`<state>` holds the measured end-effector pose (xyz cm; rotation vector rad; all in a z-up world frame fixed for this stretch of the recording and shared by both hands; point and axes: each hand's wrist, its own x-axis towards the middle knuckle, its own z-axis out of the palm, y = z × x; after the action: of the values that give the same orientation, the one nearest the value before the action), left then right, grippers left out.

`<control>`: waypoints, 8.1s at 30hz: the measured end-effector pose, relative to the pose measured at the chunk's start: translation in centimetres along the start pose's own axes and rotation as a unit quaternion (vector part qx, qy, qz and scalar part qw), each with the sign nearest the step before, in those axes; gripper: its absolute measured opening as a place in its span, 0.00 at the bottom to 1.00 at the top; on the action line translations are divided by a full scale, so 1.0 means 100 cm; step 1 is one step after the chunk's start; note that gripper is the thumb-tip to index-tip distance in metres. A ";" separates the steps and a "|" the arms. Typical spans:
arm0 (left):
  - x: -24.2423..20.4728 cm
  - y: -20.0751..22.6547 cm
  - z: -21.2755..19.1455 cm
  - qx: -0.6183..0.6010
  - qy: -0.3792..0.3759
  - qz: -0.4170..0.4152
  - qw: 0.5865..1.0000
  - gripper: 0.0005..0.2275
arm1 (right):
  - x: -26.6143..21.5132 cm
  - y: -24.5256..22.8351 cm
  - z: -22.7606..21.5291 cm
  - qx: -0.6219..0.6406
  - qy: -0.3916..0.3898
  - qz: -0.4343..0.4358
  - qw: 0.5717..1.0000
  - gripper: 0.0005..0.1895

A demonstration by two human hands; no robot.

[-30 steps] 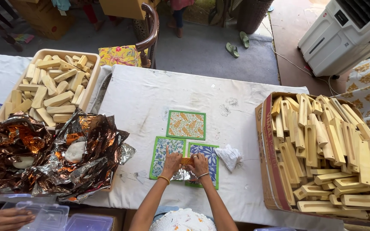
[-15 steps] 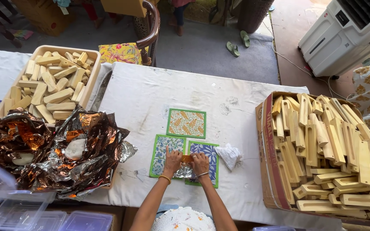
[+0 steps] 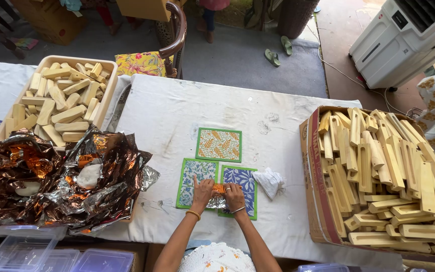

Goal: The person wraps a wooden handle in a shiny copper-colored foil sheet, then wipes the handle with a white cloth. They repeat the wrapping process with another handle and place the wrapped items into a clear plastic container.

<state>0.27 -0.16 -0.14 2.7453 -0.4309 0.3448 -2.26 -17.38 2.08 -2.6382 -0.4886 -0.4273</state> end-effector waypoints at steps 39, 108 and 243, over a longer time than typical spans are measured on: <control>-0.052 -0.010 0.014 -0.020 -0.066 -0.208 0.976 0.53 | -0.008 0.005 -0.003 0.060 -0.038 0.101 0.992 0.24; -0.040 -0.022 -0.016 -0.181 -0.133 -0.154 0.962 0.25 | -0.032 -0.013 -0.012 0.027 -0.042 -0.087 0.995 0.26; -0.059 0.006 0.011 -0.625 -0.126 -0.480 0.603 0.18 | 0.011 0.236 -0.292 -0.391 0.317 0.227 0.834 0.19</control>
<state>-5.17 0.36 -2.64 1.2346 0.6011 -0.4932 1.81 -50.39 19.54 -2.9141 0.6611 -1.5158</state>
